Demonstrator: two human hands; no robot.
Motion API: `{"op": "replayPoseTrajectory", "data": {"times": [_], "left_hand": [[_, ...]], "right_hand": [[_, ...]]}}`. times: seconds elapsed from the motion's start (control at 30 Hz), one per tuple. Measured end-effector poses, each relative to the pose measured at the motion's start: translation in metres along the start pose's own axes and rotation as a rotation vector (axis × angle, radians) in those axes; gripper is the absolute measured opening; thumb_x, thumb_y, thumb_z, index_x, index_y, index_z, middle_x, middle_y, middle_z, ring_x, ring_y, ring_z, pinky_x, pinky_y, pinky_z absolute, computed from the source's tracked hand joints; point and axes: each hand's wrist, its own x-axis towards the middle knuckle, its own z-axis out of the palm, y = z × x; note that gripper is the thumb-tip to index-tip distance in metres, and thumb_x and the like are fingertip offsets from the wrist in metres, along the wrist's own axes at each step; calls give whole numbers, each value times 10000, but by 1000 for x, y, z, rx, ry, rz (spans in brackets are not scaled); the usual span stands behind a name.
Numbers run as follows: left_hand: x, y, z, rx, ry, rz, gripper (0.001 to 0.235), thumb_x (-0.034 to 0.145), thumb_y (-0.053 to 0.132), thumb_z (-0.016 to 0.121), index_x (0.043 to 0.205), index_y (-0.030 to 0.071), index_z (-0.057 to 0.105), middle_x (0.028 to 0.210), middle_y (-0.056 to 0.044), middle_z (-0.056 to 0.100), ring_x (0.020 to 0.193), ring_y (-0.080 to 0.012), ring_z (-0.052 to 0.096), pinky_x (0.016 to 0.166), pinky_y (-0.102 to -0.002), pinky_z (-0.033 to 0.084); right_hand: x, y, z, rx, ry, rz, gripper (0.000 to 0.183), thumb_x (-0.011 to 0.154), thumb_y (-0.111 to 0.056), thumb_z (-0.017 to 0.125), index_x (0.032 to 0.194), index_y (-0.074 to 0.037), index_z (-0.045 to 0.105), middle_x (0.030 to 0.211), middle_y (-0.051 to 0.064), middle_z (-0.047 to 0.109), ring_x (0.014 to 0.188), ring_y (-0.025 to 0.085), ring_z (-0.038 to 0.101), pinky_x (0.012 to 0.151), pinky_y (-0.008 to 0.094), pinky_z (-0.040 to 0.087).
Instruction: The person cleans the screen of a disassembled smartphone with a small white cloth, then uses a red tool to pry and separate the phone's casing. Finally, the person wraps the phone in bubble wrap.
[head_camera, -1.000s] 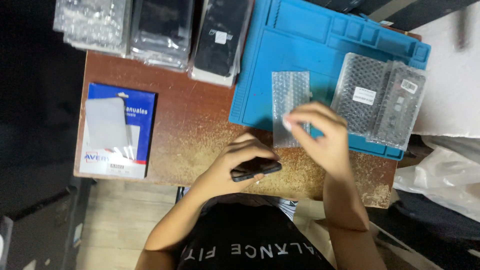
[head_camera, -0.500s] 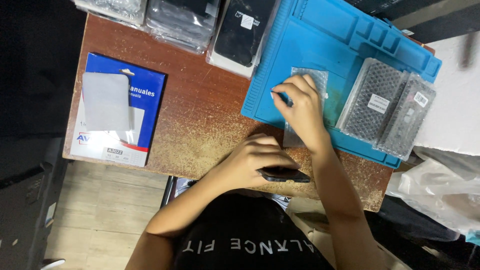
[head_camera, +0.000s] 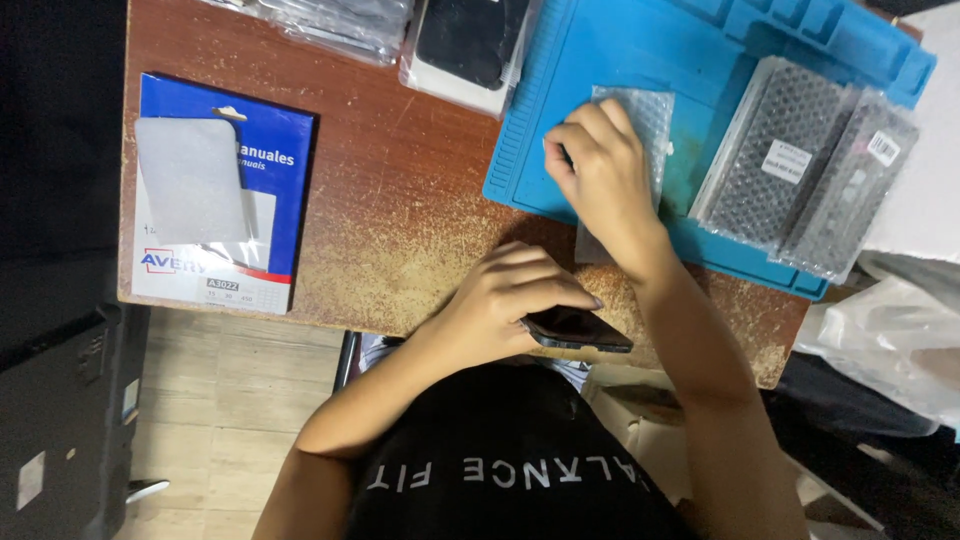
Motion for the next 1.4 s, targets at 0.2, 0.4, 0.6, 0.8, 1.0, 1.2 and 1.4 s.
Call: {"op": "replayPoseTrajectory", "data": {"times": [0.2,0.4,0.6,0.8,1.0,1.2,1.4], "left_hand": [[0,15,-14,85,-121,-8,214,1116,232,561,1189,100,713,1062,-62,733,926,-253,686,852,-391,490],[-1,22,1,42,89,-29,231,949,329,788,1089,146,787,921,-41,764,786,-273,695,793,-411,576],[4,34,3,38,137,-4,333,812,307,911,1074,131,805,906,-43,783,753,-253,682,775,-394,574],[5,40,2,50,167,1,260,885,185,864,1118,95,791,930,-88,778,772,-300,703,756,-429,598],[1,40,8,46,202,-12,269,895,164,848,1139,77,775,980,-104,777,813,-318,726,778,-459,597],[4,43,6,40,201,-13,324,875,131,871,1166,71,741,989,-122,759,838,-333,723,789,-468,595],[2,37,7,13,212,-24,338,881,220,877,1151,74,738,1006,-123,758,857,-336,723,799,-469,587]], "right_hand": [[-19,8,-15,329,24,133,112,960,104,834,956,6,779,947,124,724,912,220,629,648,286,490],[-67,-19,-71,1348,74,587,35,948,31,686,980,41,695,896,160,660,896,195,651,713,281,534],[-81,-45,-99,1829,31,598,55,943,-8,653,983,13,684,832,163,645,801,181,635,635,265,542],[-84,-59,-107,1916,-5,690,84,937,-32,678,1007,14,678,857,172,606,731,152,570,572,252,478],[-88,-59,-105,1898,-13,692,103,947,-53,663,1018,17,688,840,165,565,732,168,554,584,254,471],[-88,-62,-107,1869,-9,668,141,970,-78,627,1030,19,710,846,174,582,772,202,566,639,295,481],[-87,-66,-112,1838,12,638,195,1019,-158,600,1053,2,707,904,185,618,899,255,604,791,363,466]]}}
